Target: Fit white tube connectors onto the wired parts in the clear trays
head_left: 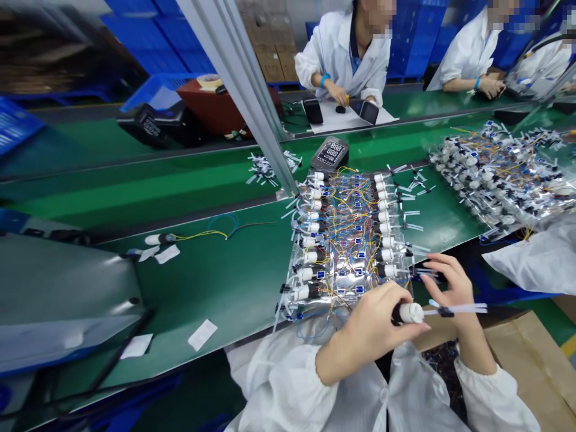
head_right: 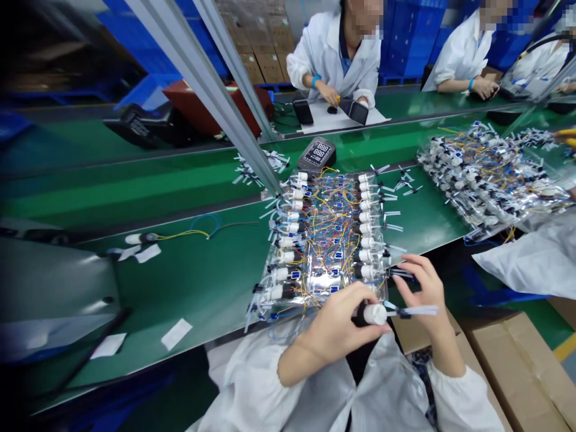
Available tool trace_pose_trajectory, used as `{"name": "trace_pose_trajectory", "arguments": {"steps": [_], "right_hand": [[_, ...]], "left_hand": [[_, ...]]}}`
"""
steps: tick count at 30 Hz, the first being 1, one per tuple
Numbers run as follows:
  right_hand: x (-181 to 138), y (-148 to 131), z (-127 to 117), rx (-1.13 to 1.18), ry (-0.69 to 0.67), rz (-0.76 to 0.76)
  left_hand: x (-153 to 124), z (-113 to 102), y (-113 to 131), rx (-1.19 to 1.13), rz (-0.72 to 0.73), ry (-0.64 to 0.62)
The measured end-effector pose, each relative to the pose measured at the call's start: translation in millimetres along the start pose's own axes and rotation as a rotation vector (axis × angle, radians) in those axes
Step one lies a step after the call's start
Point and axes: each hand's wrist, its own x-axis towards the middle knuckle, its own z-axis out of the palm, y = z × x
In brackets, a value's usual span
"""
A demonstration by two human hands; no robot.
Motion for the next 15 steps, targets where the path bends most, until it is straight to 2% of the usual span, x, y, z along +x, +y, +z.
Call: {"name": "trace_pose_trajectory", "arguments": {"steps": [2,6,10,13,15], "right_hand": [[-2,3,-7,0.016,0.051,0.042],[-4,8,-7,0.032,0.022,0.062],[9,2,-6,0.099,0.145,0.067],[48,-14,-16,0.181,0.172,0.026],[96,-27,-20,0.208,0.114,-0.015]], "left_hand": [[2,-8,-9,-0.018,-0.006,0.044],[4,-24,-32,0.035,-0.063,0.068],[6,-30,-51,0.094,-0.153,0.098],[6,-28,-56,0.140,-0.137,0.049],[5,-27,-58,0.167,-0.124,0.030]]}}
